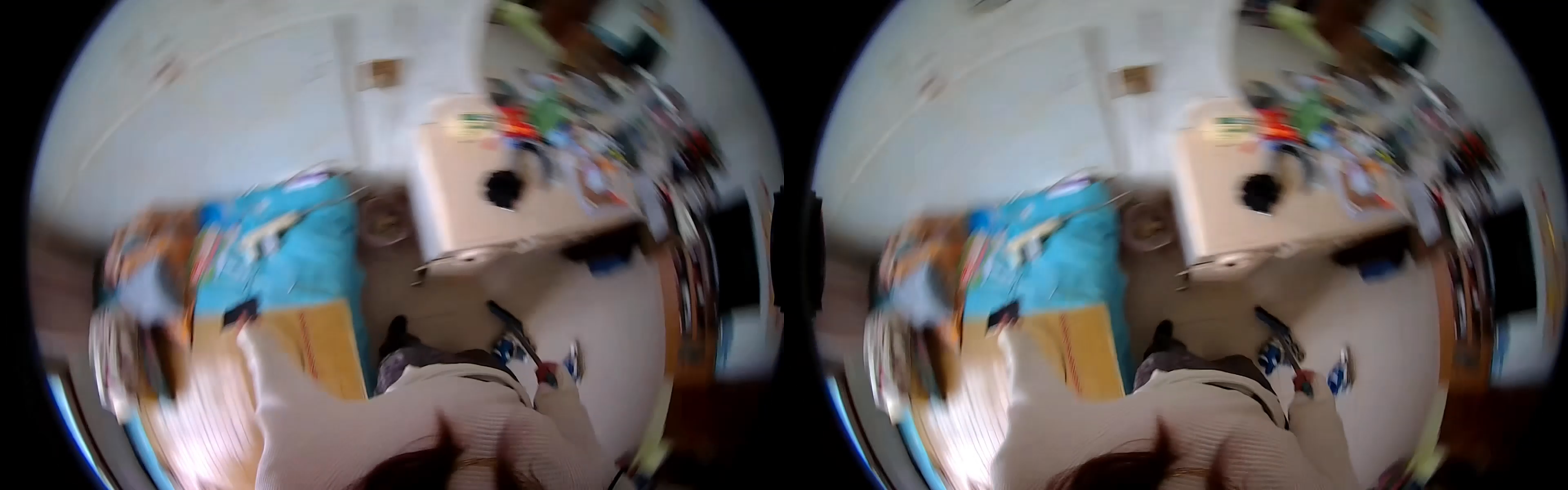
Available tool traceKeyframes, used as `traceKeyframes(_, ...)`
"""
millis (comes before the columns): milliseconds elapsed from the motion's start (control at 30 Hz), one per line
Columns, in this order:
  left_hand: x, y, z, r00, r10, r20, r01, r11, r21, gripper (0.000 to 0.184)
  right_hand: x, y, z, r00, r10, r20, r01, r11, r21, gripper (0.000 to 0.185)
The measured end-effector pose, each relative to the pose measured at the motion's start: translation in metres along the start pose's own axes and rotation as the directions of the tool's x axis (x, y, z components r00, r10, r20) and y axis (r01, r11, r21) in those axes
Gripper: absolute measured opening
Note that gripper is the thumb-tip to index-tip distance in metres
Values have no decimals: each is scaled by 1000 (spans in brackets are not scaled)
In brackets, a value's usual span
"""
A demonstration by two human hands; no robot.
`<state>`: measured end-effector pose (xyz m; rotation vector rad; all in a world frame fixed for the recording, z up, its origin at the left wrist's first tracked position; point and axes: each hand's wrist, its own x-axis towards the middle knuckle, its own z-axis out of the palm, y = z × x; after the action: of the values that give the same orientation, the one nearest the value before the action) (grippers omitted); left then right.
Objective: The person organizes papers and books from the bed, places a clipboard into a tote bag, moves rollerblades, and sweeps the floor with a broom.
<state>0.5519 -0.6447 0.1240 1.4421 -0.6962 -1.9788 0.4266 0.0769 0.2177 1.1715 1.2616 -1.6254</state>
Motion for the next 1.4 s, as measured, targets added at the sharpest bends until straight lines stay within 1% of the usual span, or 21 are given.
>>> traceKeyframes(67, 6, -17, 42, 997, -38, 69, 27, 987, 157, 29, -10, 23, 17, 996, -63, -62, 67, 996, 63, 20)
traceKeyframes(100, 5, -30, 67, 993, -57, 99, 31, 970, 242, 29, -28, 28, 50, 966, 46, -253, -81, 988, -131, 21)
traceKeyframes(167, -8, -66, 106, 978, -116, 172, 36, 912, 408, 28, -16, 59, 51, 999, 34, -17, -35, 994, -100, 18)
traceKeyframes(200, -21, -88, 128, 961, -162, 222, 34, 873, 487, 28, -24, 79, 58, 977, -193, -96, 165, 956, -242, 18)
traceKeyframes(233, -32, -106, 141, 944, -202, 260, 24, 830, 557, 28, -35, 86, 70, 968, -203, -150, 181, 972, -150, 18)
traceKeyframes(333, -74, -156, 166, 874, -327, 361, -45, 684, 728, 27, -72, 74, 100, 969, -191, -155, 2, 633, -774, 26)
traceKeyframes(433, -106, -174, 170, 801, -410, 435, -161, 553, 817, 26, -40, 114, 96, 935, -294, -197, 57, 674, -737, 40)
traceKeyframes(600, -147, -185, 176, 718, -462, 520, -380, 366, 850, 25, -21, 178, 73, 951, -250, -182, 139, 871, -471, 36)
traceKeyframes(733, -186, -198, 180, 637, -483, 600, -579, 215, 787, 24, -23, 249, 23, 930, -325, -172, 189, 824, -535, 39)
traceKeyframes(800, -210, -210, 177, 582, -503, 639, -677, 137, 723, 24, -75, 271, -9, 960, -91, -266, 144, 972, 187, 38)
traceKeyframes(867, -239, -227, 170, 518, -533, 669, -756, 80, 650, 24, -107, 291, -66, 979, -57, -197, 116, 945, 304, 36)
traceKeyframes(900, -254, -238, 165, 482, -559, 675, -789, 59, 612, 23, -127, 294, -87, 958, -53, -281, 76, 995, 70, 37)
traceKeyframes(967, -287, -261, 152, 400, -613, 681, -856, 15, 517, 23, -138, 324, -135, 915, -95, -392, 53, 992, -116, 39)
traceKeyframes(1033, -317, -286, 140, 262, -675, 690, -947, -40, 320, 23, -111, 344, -177, 884, -7, -467, -318, 724, -612, 47)
traceKeyframes(1133, -362, -330, 122, 73, -793, 604, -997, -43, 65, 23, -134, 390, -186, 765, -185, -617, -174, 863, -475, 52)
traceKeyframes(1167, -377, -343, 115, 291, -839, 459, -756, 92, 648, 22, -137, 405, -181, 759, -164, -630, -154, 895, -418, 54)
traceKeyframes(1200, -394, -349, 111, 287, -846, 448, -766, 78, 638, 22, -141, 421, -168, 752, -141, -644, -133, 925, -357, 56)
traceKeyframes(1267, -431, -361, 111, 152, -864, 480, -884, 98, 457, 21, -161, 458, -117, 659, -200, -725, 160, 979, -125, 54)
traceKeyframes(1300, -446, -371, 113, 148, -884, 443, -891, 75, 448, 20, -154, 473, -89, 727, 81, -681, 161, 945, 285, 51)
traceKeyframes(1333, -460, -384, 117, 163, -901, 402, -885, 46, 463, 20, -149, 486, -65, 788, 320, -526, 125, 753, 646, 48)
traceKeyframes(1400, -485, -406, 126, 181, -936, 303, -886, -21, 463, 20, -170, 498, -16, 809, 275, -519, 177, 729, 661, 41)
